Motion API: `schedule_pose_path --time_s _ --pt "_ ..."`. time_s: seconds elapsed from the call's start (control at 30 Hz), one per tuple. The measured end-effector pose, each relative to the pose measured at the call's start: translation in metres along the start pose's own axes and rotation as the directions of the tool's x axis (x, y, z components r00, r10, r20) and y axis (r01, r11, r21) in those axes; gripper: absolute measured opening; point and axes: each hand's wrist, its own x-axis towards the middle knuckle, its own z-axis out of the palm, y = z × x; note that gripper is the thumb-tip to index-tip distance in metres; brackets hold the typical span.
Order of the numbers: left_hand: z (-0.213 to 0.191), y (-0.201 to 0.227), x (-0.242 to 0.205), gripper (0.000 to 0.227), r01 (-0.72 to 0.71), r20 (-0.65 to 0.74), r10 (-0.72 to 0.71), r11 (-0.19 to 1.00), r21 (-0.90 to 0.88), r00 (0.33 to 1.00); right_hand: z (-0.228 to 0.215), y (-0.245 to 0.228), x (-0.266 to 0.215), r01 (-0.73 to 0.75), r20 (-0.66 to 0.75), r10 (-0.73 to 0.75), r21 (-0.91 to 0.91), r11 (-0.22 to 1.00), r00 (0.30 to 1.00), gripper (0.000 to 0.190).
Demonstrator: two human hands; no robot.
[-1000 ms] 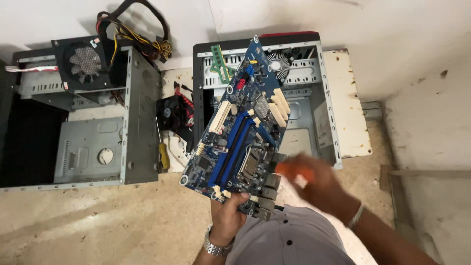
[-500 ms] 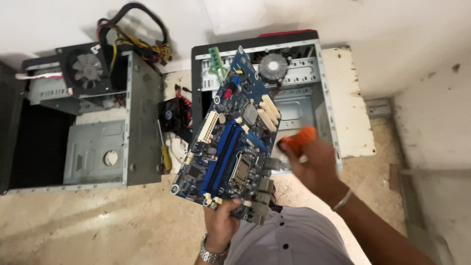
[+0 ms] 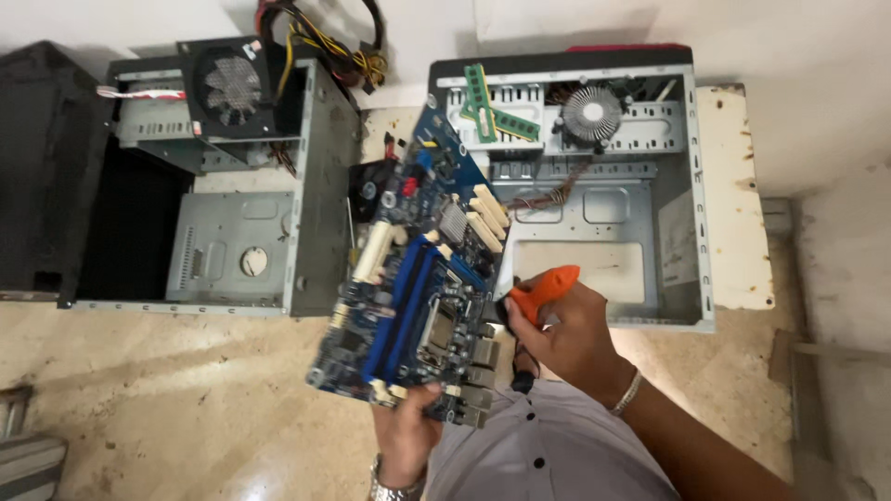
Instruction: The person holds a blue computer motherboard and uses an orange-handled brush to sweep dust off its surface. They rotate the board to access different areas and continue brushing across slots and connectors.
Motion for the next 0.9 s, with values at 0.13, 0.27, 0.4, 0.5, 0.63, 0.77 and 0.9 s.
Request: schedule_pose_path --time_s 0.13,0.27,0.4,0.5,0.63,0.77,0.9 --pt "0.012 -0.051 -0.032 0.068 -0.012 0.195 -0.029 0.978 0.209 0.980 0.031 0.011 0.020 -0.073 0.015 0.077 -0.186 0.980 0.997 0.018" --pt "-0.022 -0.022 0.041 0.052 0.362 0.168 -0.330 0.906 -0.220 0.929 0.058 -0.001 0.032 -0.276 0.074 0.281 -0.078 0.958 0.957 0.012" --pt "-0.047 -0.051 0.054 0.039 0.435 0.117 -0.425 0.812 -0.389 0.898 0.058 -0.011 0.035 -0.312 -0.203 0.295 -0.054 0.949 0.934 0.022" --pt "-0.046 -0.105 0.038 0.043 0.396 0.041 -0.408 0.848 -0.353 0.912 0.053 -0.018 0.027 -0.409 -0.243 0.392 -0.022 0.912 0.887 0.028" --pt "-0.020 -0.171 0.016 0.028 0.313 0.093 -0.300 0.922 -0.228 0.950 0.065 -0.035 0.008 -0.542 -0.161 0.555 0.120 0.832 0.816 0.037" --pt "-0.043 -0.153 0.041 0.047 0.365 0.051 -0.398 0.773 -0.519 0.916 0.096 -0.060 0.008 -0.380 -0.199 0.378 0.026 0.924 0.904 0.024" --pt "-0.029 -0.190 0.016 0.044 -0.061 0.197 0.063 0.998 -0.017 0.978 0.136 -0.085 0.019 -0.289 -0.179 0.277 -0.047 0.956 0.944 0.016"
